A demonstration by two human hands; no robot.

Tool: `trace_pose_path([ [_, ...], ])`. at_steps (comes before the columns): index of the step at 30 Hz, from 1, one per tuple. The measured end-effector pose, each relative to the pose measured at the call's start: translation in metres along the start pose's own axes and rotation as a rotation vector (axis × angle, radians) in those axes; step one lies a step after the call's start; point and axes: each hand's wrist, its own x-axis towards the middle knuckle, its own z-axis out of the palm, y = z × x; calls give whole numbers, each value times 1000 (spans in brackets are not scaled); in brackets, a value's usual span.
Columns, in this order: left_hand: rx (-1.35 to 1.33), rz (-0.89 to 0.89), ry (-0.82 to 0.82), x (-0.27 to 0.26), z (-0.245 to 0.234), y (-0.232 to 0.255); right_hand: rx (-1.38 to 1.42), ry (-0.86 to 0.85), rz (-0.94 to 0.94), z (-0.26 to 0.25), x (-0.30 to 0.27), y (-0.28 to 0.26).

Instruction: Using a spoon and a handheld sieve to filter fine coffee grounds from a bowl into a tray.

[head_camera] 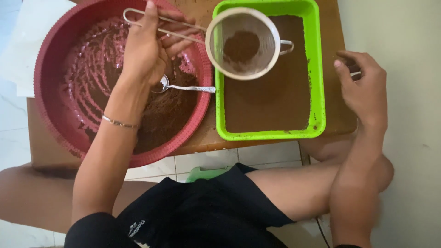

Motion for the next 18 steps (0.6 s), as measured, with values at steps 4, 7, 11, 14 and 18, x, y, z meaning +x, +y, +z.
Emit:
trace_pose_path([
  [4,132,10,-19,4,0,5,-8,0,13,1,1,-5],
  [7,34,3,-44,8,2,7,-8,-7,-1,2,-2,0],
  [11,174,-37,21,11,16,16,-19,-8,0,2,1,1],
  [14,174,-12,30,18,14,13,-31,-10,-32,3,-1,4],
  [18,250,-1,-90,30,12,17,-10,-18,17,3,-1,0],
])
